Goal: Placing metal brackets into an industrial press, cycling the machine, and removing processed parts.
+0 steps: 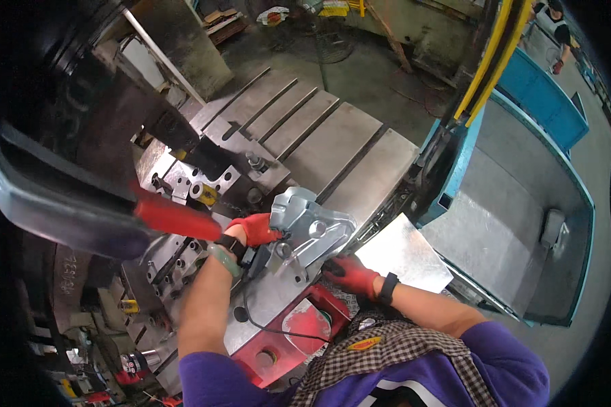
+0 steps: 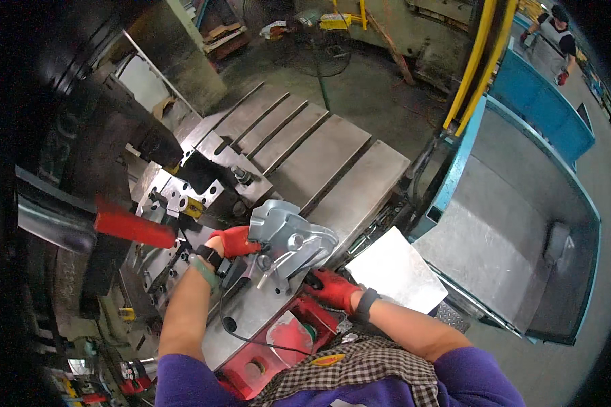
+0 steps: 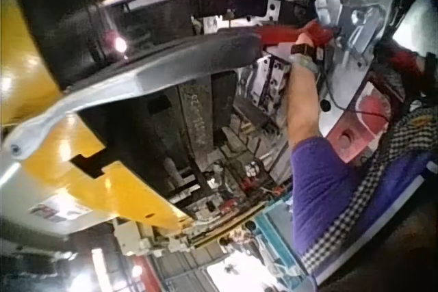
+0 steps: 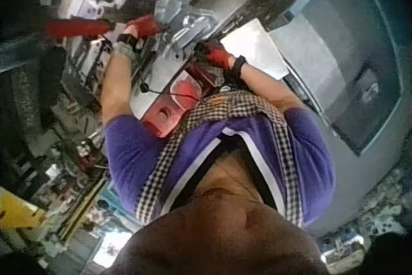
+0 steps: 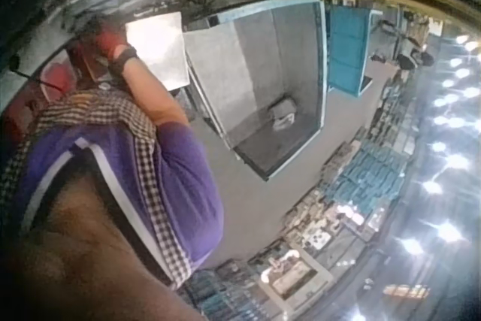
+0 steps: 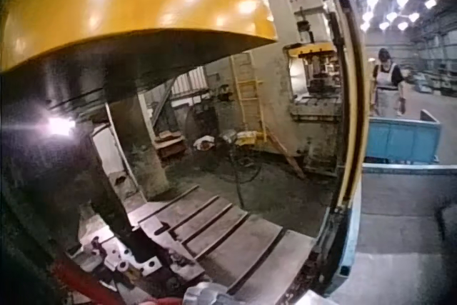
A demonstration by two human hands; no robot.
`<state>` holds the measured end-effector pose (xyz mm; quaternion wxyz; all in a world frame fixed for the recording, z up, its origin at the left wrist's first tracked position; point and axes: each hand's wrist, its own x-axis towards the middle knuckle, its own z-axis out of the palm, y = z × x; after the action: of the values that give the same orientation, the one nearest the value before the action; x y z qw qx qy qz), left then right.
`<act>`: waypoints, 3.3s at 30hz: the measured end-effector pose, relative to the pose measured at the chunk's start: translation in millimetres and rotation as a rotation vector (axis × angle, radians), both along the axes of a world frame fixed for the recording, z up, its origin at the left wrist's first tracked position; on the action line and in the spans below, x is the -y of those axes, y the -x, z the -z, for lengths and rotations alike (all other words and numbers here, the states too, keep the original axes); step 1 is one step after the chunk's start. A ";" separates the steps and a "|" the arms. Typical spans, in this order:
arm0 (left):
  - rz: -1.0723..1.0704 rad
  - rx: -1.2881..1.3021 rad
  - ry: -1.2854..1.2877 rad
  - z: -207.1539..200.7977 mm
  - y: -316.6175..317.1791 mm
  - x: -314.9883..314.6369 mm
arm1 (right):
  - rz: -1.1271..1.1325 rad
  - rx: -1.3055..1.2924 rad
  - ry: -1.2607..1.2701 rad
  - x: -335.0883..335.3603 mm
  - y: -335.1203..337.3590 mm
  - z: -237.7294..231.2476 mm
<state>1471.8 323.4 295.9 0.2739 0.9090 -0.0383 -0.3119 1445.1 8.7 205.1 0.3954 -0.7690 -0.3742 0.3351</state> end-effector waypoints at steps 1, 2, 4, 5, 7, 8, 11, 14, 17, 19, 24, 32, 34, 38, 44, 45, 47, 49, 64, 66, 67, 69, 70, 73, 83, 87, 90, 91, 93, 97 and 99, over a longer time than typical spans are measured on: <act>-0.014 0.068 0.109 -3.6 0.2 4.9 | -0.011 -0.013 -0.044 5.0 -2.8 -3.6; -0.006 0.134 0.225 -9.3 -6.4 13.3 | -0.016 -0.088 -0.040 7.9 -5.7 -1.4; 0.033 0.121 0.097 -38.3 -15.4 33.8 | 0.009 -0.225 -0.030 14.1 -10.2 3.3; -0.014 0.127 0.108 -42.5 -5.1 31.1 | 0.050 -0.166 -0.081 20.8 -6.0 -6.4; -0.164 0.144 0.204 -51.3 2.3 31.5 | 0.140 -0.088 -0.107 34.5 6.4 11.7; -0.349 0.228 0.377 -49.0 11.9 27.1 | 0.121 -0.053 -0.127 49.2 3.8 25.0; -0.454 0.528 0.310 -55.8 15.8 17.9 | 0.172 -0.092 -0.034 111.8 -3.0 48.4; -0.283 0.407 0.646 -115.0 -3.2 126.0 | 0.389 -0.222 0.104 218.3 0.3 33.1; -0.064 0.061 0.793 -114.1 -40.2 213.4 | 0.878 -0.459 -0.095 329.5 24.3 81.4; -0.091 0.013 0.933 -97.9 -55.4 303.0 | 1.194 -0.555 -0.181 401.7 37.1 91.1; 0.129 -0.301 1.122 -17.4 -118.9 542.0 | 1.637 -0.537 -0.314 591.4 56.8 145.0; 0.236 -0.347 0.802 190.9 -186.3 978.3 | 1.716 0.884 0.864 868.2 74.3 -31.1; 0.088 -0.373 0.661 215.3 -178.1 1098.6 | 1.829 0.804 1.027 925.3 85.1 -58.0; 0.089 0.037 0.536 316.4 -188.7 1241.1 | 1.851 0.383 0.982 964.6 87.4 -46.1; -0.113 0.103 0.416 364.2 -215.6 1326.3 | 1.857 0.275 0.984 975.7 82.1 -49.7; -0.150 0.155 0.414 372.6 -223.3 1330.2 | 1.841 0.273 1.002 976.6 79.6 -49.6; -0.118 0.159 0.428 377.8 -219.1 1332.0 | 1.826 0.276 1.018 978.9 84.8 -42.4; -0.086 0.092 0.403 356.4 -210.3 1331.7 | 1.833 0.247 1.055 978.8 89.9 -41.2; -0.128 -0.512 1.042 479.4 -260.3 1187.6 | 1.782 0.398 1.104 974.1 85.0 -28.6; -0.130 -0.468 1.136 499.7 -262.4 1150.2 | 1.789 0.431 1.020 975.6 74.2 -32.9; -0.182 -0.588 0.969 469.4 -239.0 1158.1 | 1.848 0.410 1.016 975.8 77.5 -29.7; -0.101 -0.602 0.851 442.3 -222.0 1136.2 | 1.835 0.416 1.089 973.5 83.8 -31.6; -0.063 -0.604 0.794 434.3 -216.0 1120.3 | 1.826 0.423 1.120 970.6 85.5 -30.7; 0.082 -0.559 0.779 475.3 -203.2 1041.7 | 1.880 0.286 1.033 963.8 71.2 -36.0; 0.725 -0.303 0.486 344.8 -129.4 906.1 | 1.729 0.604 1.214 962.9 84.8 -23.1; 0.927 -0.064 0.241 324.7 -85.1 907.3 | 1.614 0.502 0.722 844.3 122.0 84.6; 1.066 -0.066 0.107 322.0 -79.1 919.0 | 2.278 -0.246 -0.174 713.3 137.6 192.5; 1.071 -0.096 0.138 320.5 -80.2 918.5 | 2.305 -0.514 -0.590 680.9 126.8 196.1; 1.055 -0.041 0.118 325.4 -74.6 911.7 | 2.189 -0.837 -1.265 644.3 119.1 223.4; 0.995 0.070 0.091 312.7 -60.2 913.4 | 2.074 -0.495 -0.816 635.2 111.8 292.4; 0.933 0.200 0.118 311.2 -48.2 909.7 | 2.060 -0.365 -0.595 635.6 105.8 292.4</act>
<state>1520.0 -586.4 -15.3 0.1509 0.8033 -0.4857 -0.3100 1339.3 -626.9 -87.3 0.7066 -0.5258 0.4485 -0.1521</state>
